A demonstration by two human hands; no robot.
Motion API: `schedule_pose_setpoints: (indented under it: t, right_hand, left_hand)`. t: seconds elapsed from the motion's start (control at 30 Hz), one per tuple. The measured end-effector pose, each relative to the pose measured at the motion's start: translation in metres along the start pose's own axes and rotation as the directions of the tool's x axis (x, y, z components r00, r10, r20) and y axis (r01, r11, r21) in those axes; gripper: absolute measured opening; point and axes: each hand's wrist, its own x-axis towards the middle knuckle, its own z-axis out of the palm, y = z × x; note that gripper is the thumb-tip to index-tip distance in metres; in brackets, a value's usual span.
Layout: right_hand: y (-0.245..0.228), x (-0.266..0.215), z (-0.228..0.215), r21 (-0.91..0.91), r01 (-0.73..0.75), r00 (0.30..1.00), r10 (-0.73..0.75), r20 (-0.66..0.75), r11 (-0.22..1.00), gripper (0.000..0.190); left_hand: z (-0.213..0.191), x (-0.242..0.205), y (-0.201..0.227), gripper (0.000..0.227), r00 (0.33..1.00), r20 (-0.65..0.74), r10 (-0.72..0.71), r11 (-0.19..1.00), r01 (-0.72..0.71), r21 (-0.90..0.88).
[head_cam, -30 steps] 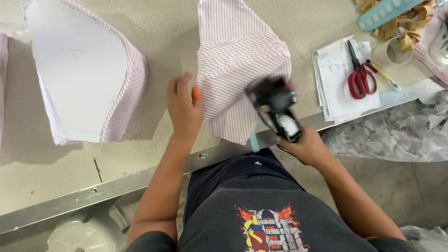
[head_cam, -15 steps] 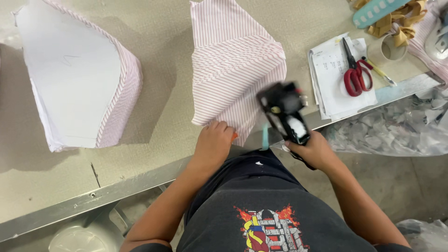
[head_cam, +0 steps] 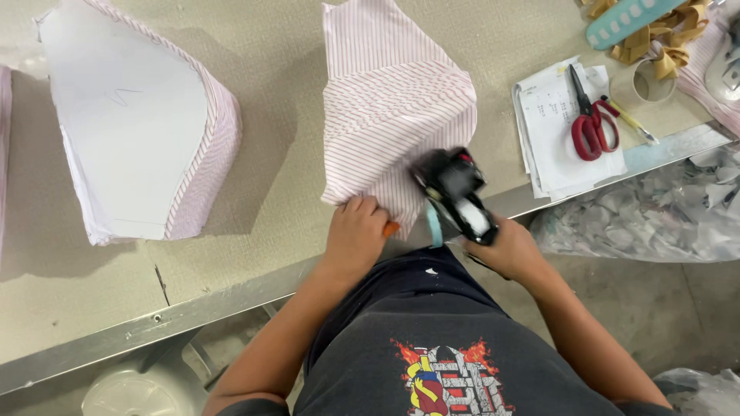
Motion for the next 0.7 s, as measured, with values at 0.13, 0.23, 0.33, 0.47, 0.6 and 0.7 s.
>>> schedule_pose_setpoints:
  t: [0.13, 0.23, 0.33, 0.47, 0.6, 0.7]
  right_hand:
    - [0.051, -0.011, -0.01, 0.214, -0.128, 0.992, 0.127, 0.016, 0.968, 0.048]
    - [0.035, -0.021, -0.023, 0.372, -0.022, 0.989, 0.075, -0.13, 0.928, 0.038]
    - [-0.002, -0.024, -0.011, 0.363, 0.234, 0.962, -0.16, -0.224, 0.902, 0.04]
    - [0.019, 0.007, 0.025, 0.336, 0.527, 0.85, -0.474, -0.231, 0.781, 0.028]
    - [-0.018, -0.009, -0.014, -0.152, -0.024, 0.99, 0.044, 0.133, 0.988, 0.066]
    - [0.002, -0.022, -0.03, -0.127, -0.16, 0.969, 0.18, 0.167, 0.979, 0.064]
  left_hand:
    - [0.023, -0.005, -0.013, 0.017, 0.991, -0.11, 0.073, 0.995, -0.065, 0.082]
    - [-0.02, 0.012, -0.039, 0.01, 0.987, -0.158, -0.002, 0.997, 0.013, 0.07]
    - [-0.05, 0.037, -0.072, 0.01, 0.967, -0.158, -0.201, 0.977, 0.21, 0.042]
    - [-0.034, 0.057, -0.089, 0.027, 0.924, -0.062, -0.378, 0.924, 0.373, -0.082]
    - [-0.057, 0.06, -0.07, 0.025, 0.872, -0.068, -0.485, 0.87, 0.474, -0.134]
    - [-0.079, 0.063, -0.048, 0.059, 0.727, 0.154, -0.669, 0.548, 0.622, -0.559]
